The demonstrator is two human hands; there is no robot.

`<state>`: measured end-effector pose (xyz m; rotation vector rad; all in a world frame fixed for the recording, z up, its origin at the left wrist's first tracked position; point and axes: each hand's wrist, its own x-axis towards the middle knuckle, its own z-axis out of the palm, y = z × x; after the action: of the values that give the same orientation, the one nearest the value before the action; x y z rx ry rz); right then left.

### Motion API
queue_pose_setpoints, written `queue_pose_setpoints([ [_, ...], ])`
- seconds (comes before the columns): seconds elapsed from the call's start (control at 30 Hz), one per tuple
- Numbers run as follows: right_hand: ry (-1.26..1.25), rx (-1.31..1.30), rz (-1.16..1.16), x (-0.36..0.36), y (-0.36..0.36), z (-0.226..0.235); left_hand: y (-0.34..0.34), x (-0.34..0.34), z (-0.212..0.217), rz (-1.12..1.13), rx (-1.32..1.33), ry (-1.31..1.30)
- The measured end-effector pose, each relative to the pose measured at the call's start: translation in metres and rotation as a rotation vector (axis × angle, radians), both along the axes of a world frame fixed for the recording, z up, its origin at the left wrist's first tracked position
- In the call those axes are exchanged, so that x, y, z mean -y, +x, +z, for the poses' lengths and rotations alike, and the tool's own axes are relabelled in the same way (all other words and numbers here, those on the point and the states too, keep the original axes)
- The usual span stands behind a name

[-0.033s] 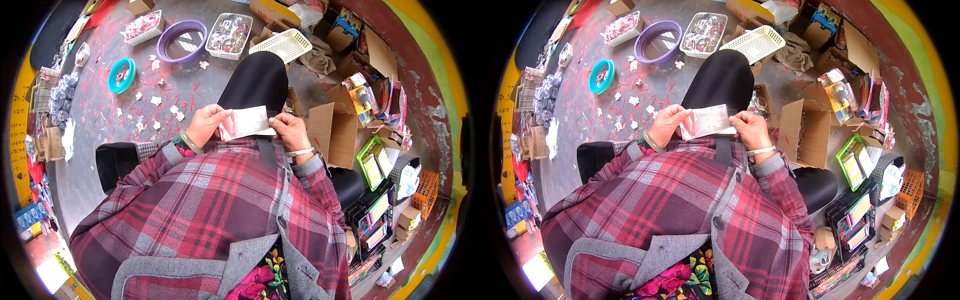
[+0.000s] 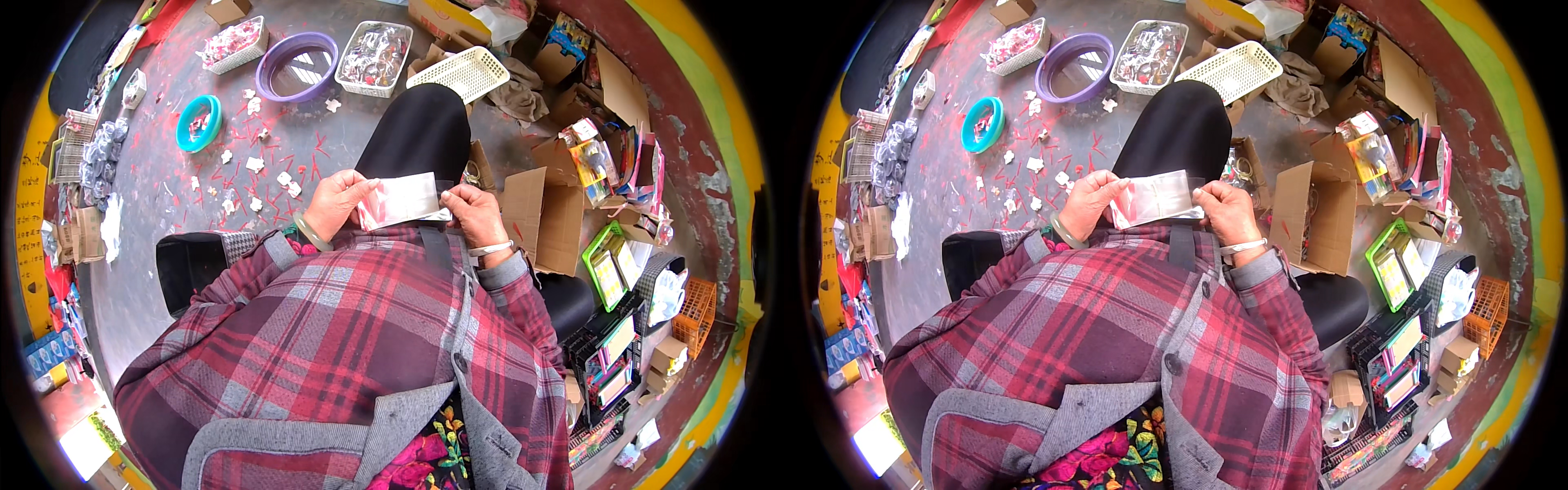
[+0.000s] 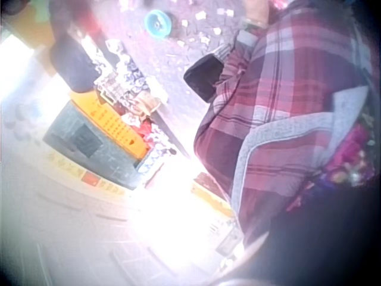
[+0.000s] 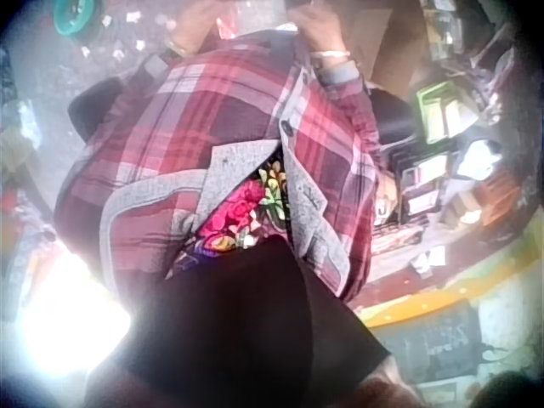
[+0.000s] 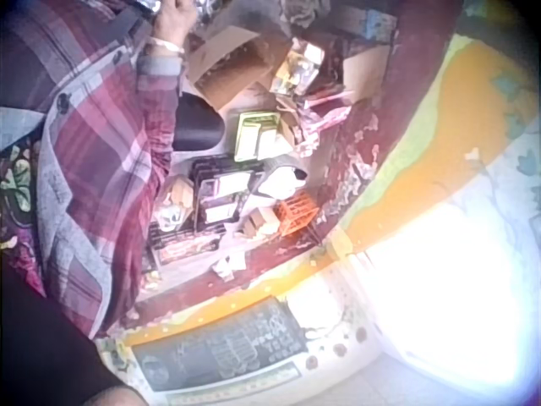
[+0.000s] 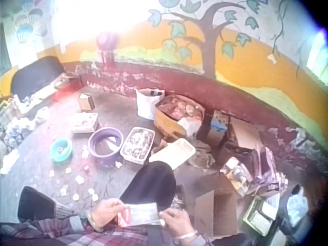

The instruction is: The person sits on the floor surrounded by boxes and baskets, handling small jewelry items like hair accessories and rings. They open clear plastic bags, place the items inside, and seal them, occasionally picking up new items from the surrounding containers.

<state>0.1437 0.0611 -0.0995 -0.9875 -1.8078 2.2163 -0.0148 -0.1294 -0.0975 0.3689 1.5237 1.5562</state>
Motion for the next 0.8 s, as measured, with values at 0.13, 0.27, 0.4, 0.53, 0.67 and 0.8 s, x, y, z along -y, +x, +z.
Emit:
queue_pose_setpoints([
  [0.13,0.052,-0.026,-0.046,-0.001,0.002,-0.001,0.001,-0.002,-0.001,0.032,0.014,0.03],
  [0.27,0.141,-0.03,-0.093,-0.005,0.002,0.002,-0.003,0.001,-0.018,0.05,-0.061,0.056],
  [0.4,0.168,-0.015,-0.094,-0.014,0.007,0.003,-0.004,0.001,-0.016,0.042,-0.085,0.065],
  [0.53,0.108,-0.025,-0.161,-0.018,0.011,0.007,-0.004,0.002,-0.016,0.08,-0.134,0.104],
  [0.67,0.075,-0.041,-0.235,-0.032,0.021,0.008,-0.014,0.008,-0.012,0.026,-0.079,0.006],
  [0.8,-0.001,-0.055,-0.299,-0.038,0.027,0.019,-0.01,0.008,0.011,-0.015,-0.084,-0.129],
])
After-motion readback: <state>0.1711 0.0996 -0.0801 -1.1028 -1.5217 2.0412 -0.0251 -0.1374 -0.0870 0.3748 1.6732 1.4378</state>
